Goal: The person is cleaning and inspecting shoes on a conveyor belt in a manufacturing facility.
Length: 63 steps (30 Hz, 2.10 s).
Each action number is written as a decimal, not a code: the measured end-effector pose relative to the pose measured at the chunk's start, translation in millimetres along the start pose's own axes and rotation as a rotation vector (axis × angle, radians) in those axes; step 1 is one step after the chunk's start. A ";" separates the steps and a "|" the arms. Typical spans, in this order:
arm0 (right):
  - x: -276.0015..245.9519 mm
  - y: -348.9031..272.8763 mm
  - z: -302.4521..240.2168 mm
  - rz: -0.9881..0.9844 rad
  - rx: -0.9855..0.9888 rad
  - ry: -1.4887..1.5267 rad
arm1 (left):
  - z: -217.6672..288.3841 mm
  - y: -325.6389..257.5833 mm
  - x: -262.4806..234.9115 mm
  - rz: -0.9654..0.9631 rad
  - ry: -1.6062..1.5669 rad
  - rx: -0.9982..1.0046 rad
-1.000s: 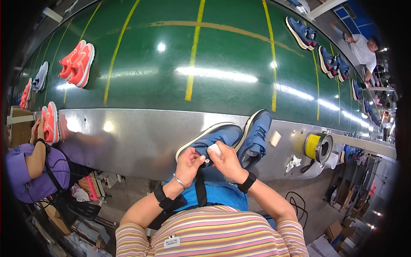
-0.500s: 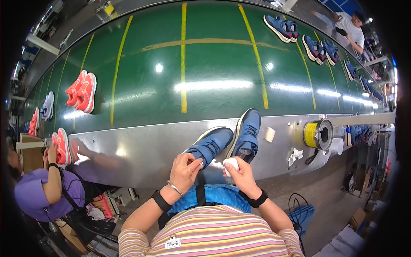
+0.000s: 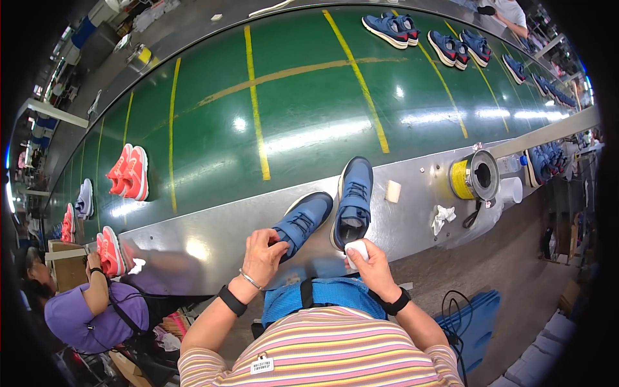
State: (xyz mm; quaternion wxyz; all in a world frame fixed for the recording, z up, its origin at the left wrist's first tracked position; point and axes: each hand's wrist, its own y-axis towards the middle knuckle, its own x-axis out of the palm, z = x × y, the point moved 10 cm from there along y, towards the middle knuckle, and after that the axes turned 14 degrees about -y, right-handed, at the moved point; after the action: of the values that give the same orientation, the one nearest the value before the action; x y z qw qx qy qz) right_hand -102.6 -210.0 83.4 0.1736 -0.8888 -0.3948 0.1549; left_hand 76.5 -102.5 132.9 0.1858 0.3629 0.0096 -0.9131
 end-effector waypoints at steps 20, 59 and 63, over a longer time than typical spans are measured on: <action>81.4 20.6 -69.1 0.043 -0.450 -0.454 | -87.7 -55.7 35.9 0.288 -1.122 -0.877; 113.6 13.9 -87.9 -0.057 -0.760 -0.726 | -85.0 -60.1 43.8 0.346 -1.345 -0.868; 120.3 16.6 -84.3 -0.127 -0.792 -0.765 | -89.3 -63.9 43.7 0.348 -1.347 -0.873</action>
State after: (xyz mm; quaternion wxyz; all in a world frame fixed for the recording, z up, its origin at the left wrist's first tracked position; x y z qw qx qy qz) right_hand 20.0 -145.2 134.7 -0.3209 -0.7409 -0.5106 0.2955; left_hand 84.1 -43.9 30.5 0.4150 -0.3717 0.1939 -0.8075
